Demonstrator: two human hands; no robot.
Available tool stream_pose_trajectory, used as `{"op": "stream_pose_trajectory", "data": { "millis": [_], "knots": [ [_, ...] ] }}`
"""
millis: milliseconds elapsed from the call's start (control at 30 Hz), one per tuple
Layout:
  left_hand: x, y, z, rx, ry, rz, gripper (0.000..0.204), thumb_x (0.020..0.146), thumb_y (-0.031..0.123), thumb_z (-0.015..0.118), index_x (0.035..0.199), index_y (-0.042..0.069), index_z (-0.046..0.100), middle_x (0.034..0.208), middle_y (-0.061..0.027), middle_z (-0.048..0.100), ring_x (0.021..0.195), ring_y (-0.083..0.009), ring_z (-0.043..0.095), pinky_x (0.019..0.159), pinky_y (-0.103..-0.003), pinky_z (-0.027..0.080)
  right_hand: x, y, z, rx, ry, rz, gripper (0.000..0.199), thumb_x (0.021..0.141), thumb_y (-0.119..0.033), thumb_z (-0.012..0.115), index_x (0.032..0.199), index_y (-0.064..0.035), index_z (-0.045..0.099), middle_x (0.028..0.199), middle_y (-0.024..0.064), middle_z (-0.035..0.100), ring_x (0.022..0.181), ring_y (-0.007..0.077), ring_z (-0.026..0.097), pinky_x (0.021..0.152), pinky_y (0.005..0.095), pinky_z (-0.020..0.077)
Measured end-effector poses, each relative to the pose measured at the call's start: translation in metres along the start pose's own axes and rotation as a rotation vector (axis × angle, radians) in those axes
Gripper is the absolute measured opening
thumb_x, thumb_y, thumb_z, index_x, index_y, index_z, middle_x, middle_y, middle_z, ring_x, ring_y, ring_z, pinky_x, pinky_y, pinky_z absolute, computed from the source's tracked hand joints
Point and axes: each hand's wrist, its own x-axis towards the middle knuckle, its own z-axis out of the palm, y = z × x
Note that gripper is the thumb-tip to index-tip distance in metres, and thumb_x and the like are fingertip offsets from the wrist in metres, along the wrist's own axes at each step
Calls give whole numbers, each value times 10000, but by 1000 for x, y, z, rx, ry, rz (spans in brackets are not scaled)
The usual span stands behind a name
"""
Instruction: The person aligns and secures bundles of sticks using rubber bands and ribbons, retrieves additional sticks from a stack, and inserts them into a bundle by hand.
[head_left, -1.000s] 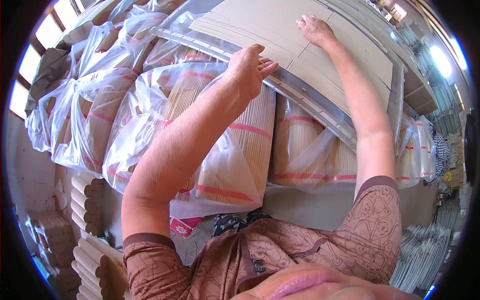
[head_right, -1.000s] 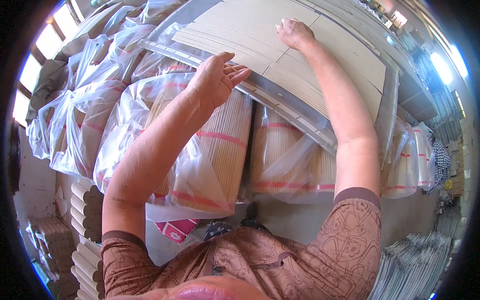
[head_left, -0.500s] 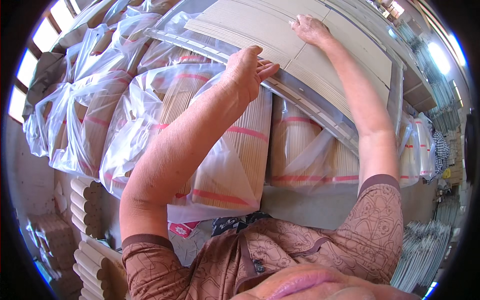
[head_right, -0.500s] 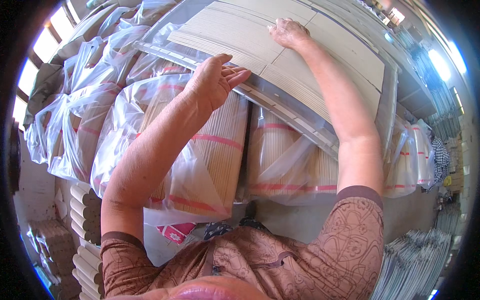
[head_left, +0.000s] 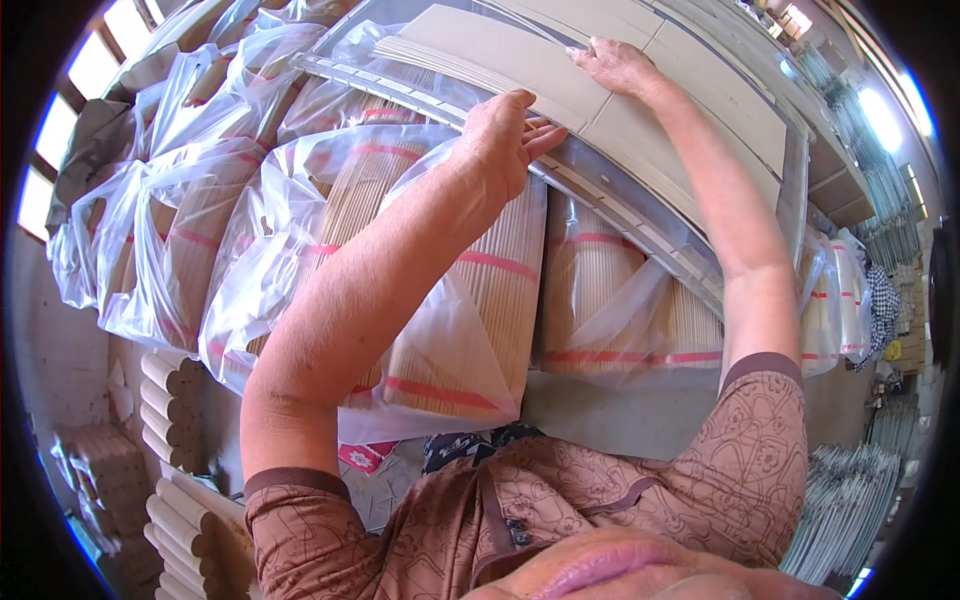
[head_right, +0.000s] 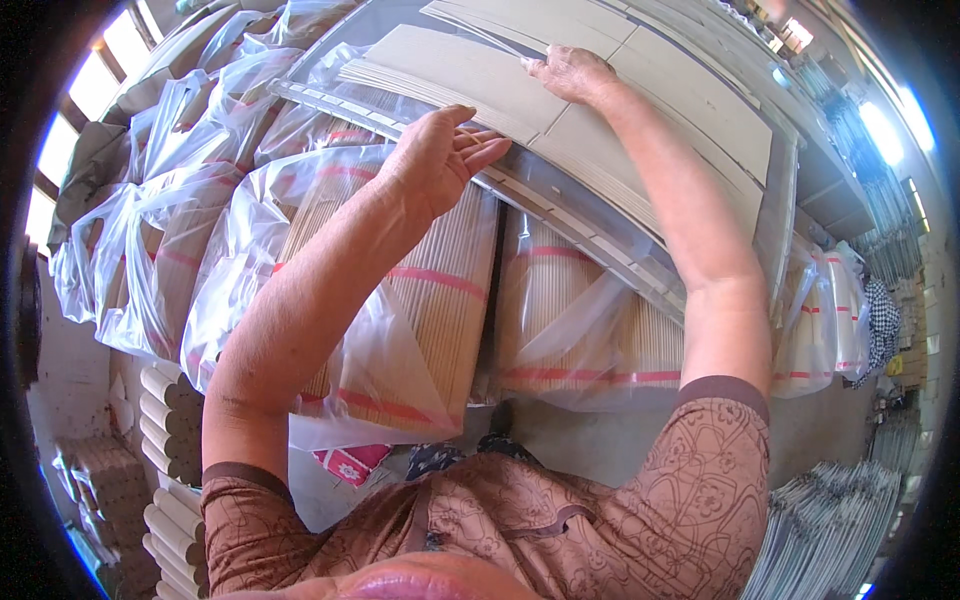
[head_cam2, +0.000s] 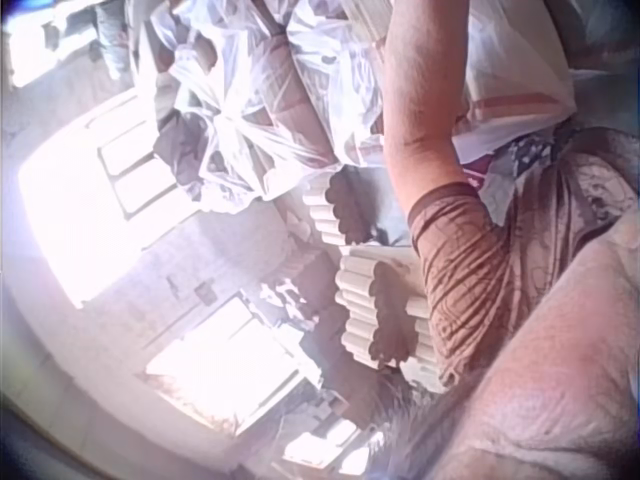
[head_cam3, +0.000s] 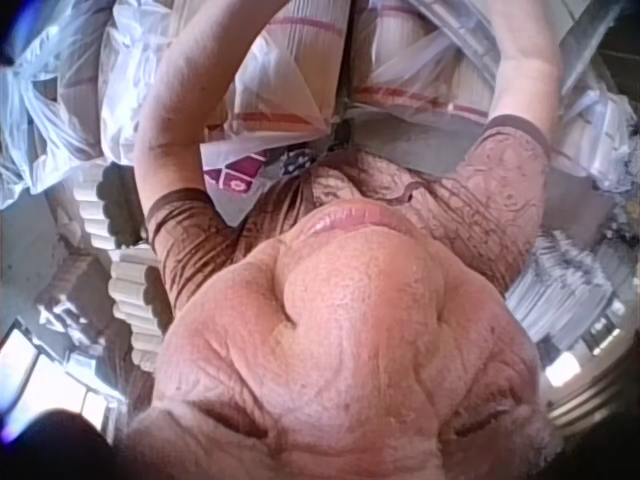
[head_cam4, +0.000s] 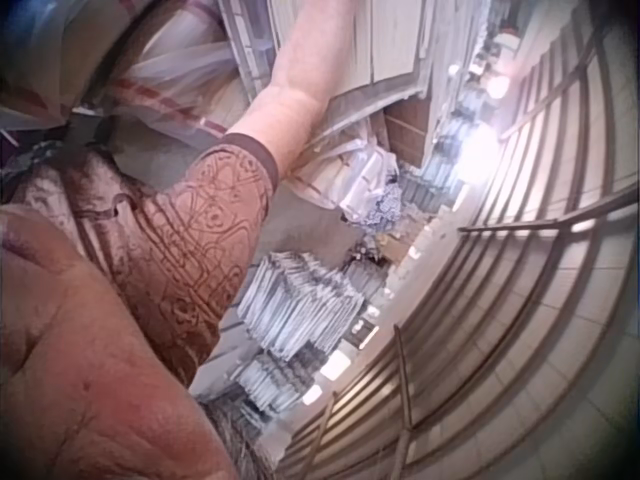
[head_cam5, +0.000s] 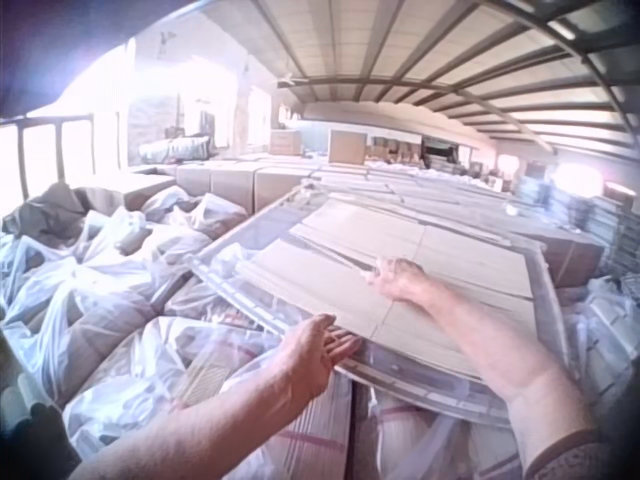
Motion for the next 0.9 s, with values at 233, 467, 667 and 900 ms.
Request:
{"op": "stream_pose_trajectory", "data": {
  "millis": [233, 467, 667, 900],
  "knots": [
    [11, -3, 4, 56, 22, 10, 466, 1037, 177, 399, 1397, -106, 315, 1342, -364, 430, 1164, -378, 596, 904, -331, 599, -29, -21, -11, 202, -95, -123, 769, 949, -658, 426, 1284, 18, 577, 1286, 246, 608, 1217, 381, 571, 1039, 464, 438],
    [23, 1, 12, 140, -45, -35, 476, 1042, 243, 390, 1389, -80, 354, 1266, -313, 559, 1120, -342, 640, 845, -337, 615, -27, -11, -22, 178, -129, -44, 933, 880, -756, 451, 1425, 1, 469, 1433, 255, 487, 1344, 369, 466, 1128, 445, 363],
    [24, 16, -1, 298, 4, -115, 500, 1030, 342, 446, 1328, -59, 460, 1188, -254, 635, 1073, -288, 667, 890, -355, 583, -91, -38, -23, 46, -83, -264, 1379, 553, -822, 702, 1572, -68, 158, 1570, 251, 278, 1466, 368, 271, 1199, 462, 260],
    [21, 51, -13, 1157, -323, -124, 542, 895, 412, 705, 1215, -16, 618, 1074, -158, 731, 1019, -218, 712, 848, -340, 578, -102, -15, -26, -72, -133, -111, 1268, 618, -572, 796, 1567, -58, 130, 1540, 257, 326, 1425, 388, 336, 1194, 460, 284]
  ]
}}
